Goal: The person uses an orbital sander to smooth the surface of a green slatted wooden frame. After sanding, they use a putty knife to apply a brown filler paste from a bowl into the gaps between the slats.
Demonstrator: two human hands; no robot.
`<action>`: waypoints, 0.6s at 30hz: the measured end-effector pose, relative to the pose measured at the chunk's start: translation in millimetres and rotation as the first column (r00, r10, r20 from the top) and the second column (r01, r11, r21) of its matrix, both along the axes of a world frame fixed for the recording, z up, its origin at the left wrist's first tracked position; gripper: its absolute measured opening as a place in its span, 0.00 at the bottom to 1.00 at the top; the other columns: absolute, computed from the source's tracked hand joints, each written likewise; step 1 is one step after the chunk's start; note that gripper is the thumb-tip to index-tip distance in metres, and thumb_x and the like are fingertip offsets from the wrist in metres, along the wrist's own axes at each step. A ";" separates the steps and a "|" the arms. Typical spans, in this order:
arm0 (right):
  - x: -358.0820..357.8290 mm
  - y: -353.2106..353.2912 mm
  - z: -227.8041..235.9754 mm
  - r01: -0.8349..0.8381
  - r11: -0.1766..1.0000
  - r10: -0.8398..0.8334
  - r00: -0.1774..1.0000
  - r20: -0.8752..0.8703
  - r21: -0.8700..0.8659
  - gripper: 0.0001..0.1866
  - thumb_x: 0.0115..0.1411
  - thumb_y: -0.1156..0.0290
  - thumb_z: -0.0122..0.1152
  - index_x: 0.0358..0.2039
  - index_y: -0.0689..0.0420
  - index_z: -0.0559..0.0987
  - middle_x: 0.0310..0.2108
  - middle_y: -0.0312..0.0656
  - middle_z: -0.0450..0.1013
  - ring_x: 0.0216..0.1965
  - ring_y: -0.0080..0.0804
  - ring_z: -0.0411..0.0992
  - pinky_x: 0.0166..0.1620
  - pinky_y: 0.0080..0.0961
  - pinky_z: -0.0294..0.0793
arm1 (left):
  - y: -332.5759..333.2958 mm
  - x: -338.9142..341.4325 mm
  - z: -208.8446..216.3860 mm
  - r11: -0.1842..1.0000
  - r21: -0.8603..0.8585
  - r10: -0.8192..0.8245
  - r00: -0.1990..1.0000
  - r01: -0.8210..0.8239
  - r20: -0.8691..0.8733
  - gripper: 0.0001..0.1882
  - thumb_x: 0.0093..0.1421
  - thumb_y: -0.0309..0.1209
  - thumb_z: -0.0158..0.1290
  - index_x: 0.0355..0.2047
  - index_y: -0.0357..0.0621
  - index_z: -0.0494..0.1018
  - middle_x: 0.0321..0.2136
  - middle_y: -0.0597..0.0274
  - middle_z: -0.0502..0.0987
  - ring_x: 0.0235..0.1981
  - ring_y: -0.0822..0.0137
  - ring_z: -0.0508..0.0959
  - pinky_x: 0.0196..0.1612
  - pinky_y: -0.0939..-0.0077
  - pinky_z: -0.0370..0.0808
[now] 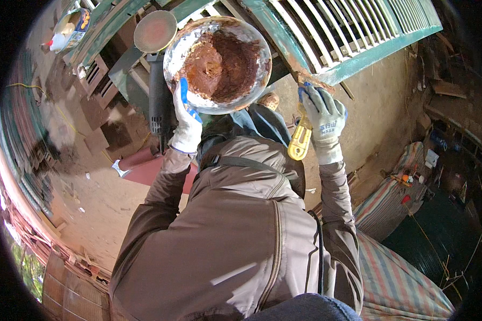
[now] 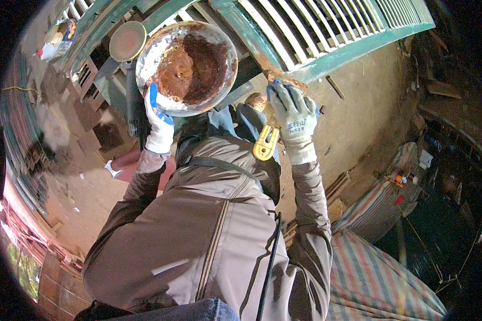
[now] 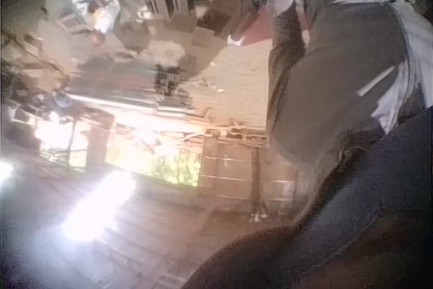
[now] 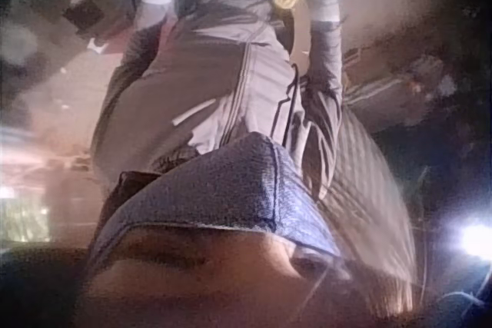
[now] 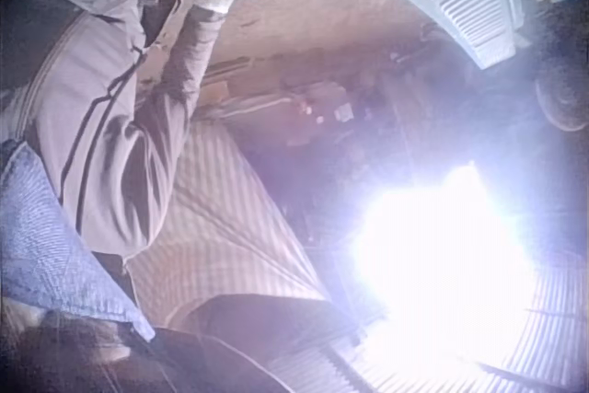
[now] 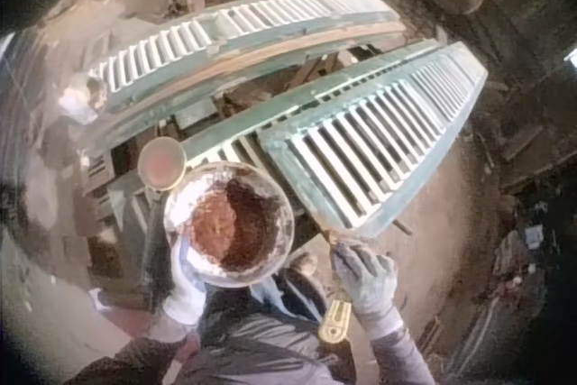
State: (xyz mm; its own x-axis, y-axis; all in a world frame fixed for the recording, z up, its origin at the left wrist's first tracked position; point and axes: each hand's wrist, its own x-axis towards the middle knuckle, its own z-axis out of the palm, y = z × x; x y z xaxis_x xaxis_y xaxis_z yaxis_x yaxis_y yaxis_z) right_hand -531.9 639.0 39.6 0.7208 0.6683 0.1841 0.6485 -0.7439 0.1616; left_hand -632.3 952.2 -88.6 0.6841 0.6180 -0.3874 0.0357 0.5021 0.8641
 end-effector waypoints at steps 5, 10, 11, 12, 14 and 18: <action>-18.6 -12.9 -19.6 0.036 0.989 -0.045 0.997 -0.064 -0.141 0.19 0.55 0.65 0.64 0.49 0.41 0.83 0.58 0.25 0.74 0.59 0.28 0.69 0.53 0.34 0.69 | 9.6 -11.4 -24.4 0.975 0.209 -0.075 0.997 0.071 0.012 0.28 0.74 0.43 0.38 0.69 0.41 0.61 0.69 0.54 0.62 0.70 0.56 0.61 0.74 0.55 0.55; -19.0 -16.3 1.8 0.137 0.988 -0.138 0.990 -0.010 -0.068 0.17 0.55 0.65 0.65 0.46 0.42 0.84 0.55 0.24 0.77 0.54 0.27 0.73 0.52 0.32 0.70 | 15.7 -11.2 -27.2 0.992 0.123 -0.038 0.999 0.035 0.018 0.28 0.74 0.43 0.38 0.69 0.41 0.62 0.69 0.54 0.62 0.70 0.57 0.61 0.74 0.56 0.55; -17.1 -25.4 -3.3 0.141 0.990 -0.141 0.990 -0.012 0.000 0.16 0.54 0.65 0.66 0.46 0.41 0.84 0.54 0.24 0.77 0.53 0.27 0.74 0.51 0.31 0.70 | 22.3 -17.0 -45.7 0.988 0.149 -0.050 0.998 0.045 0.030 0.28 0.74 0.44 0.38 0.69 0.41 0.62 0.69 0.54 0.62 0.70 0.57 0.61 0.74 0.56 0.54; -17.2 -31.0 -5.7 0.154 0.986 -0.153 0.988 -0.015 0.064 0.16 0.54 0.66 0.66 0.45 0.41 0.84 0.53 0.24 0.78 0.52 0.27 0.75 0.51 0.31 0.71 | 21.5 -17.6 -48.6 0.987 0.153 -0.062 0.998 0.056 0.032 0.28 0.74 0.44 0.38 0.69 0.42 0.62 0.69 0.54 0.62 0.71 0.57 0.60 0.74 0.56 0.54; -9.3 -11.6 8.6 0.035 0.998 -0.036 0.999 0.021 0.047 0.16 0.51 0.67 0.68 0.43 0.40 0.85 0.50 0.23 0.79 0.49 0.25 0.76 0.48 0.29 0.72 | 1.3 -2.6 -1.8 0.995 0.096 -0.034 0.999 0.033 0.007 0.29 0.74 0.44 0.38 0.69 0.41 0.62 0.70 0.54 0.62 0.71 0.56 0.60 0.74 0.56 0.54; 6.9 -3.0 -1.7 -0.068 0.994 0.071 0.997 -0.035 0.088 0.15 0.51 0.68 0.68 0.41 0.40 0.85 0.50 0.25 0.80 0.49 0.25 0.77 0.47 0.31 0.73 | 0.8 2.8 0.4 1.000 0.007 0.000 1.000 0.000 -0.007 0.29 0.74 0.44 0.38 0.69 0.41 0.61 0.69 0.54 0.62 0.70 0.56 0.60 0.74 0.55 0.55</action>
State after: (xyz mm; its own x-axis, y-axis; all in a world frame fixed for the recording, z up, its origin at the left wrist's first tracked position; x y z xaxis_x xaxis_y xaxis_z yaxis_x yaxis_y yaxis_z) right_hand -525.0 636.1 37.8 0.6809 0.6995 0.2172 0.7033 -0.7072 0.0726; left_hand -629.5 953.0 -88.2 0.6811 0.6209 -0.3881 0.0416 0.4964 0.8671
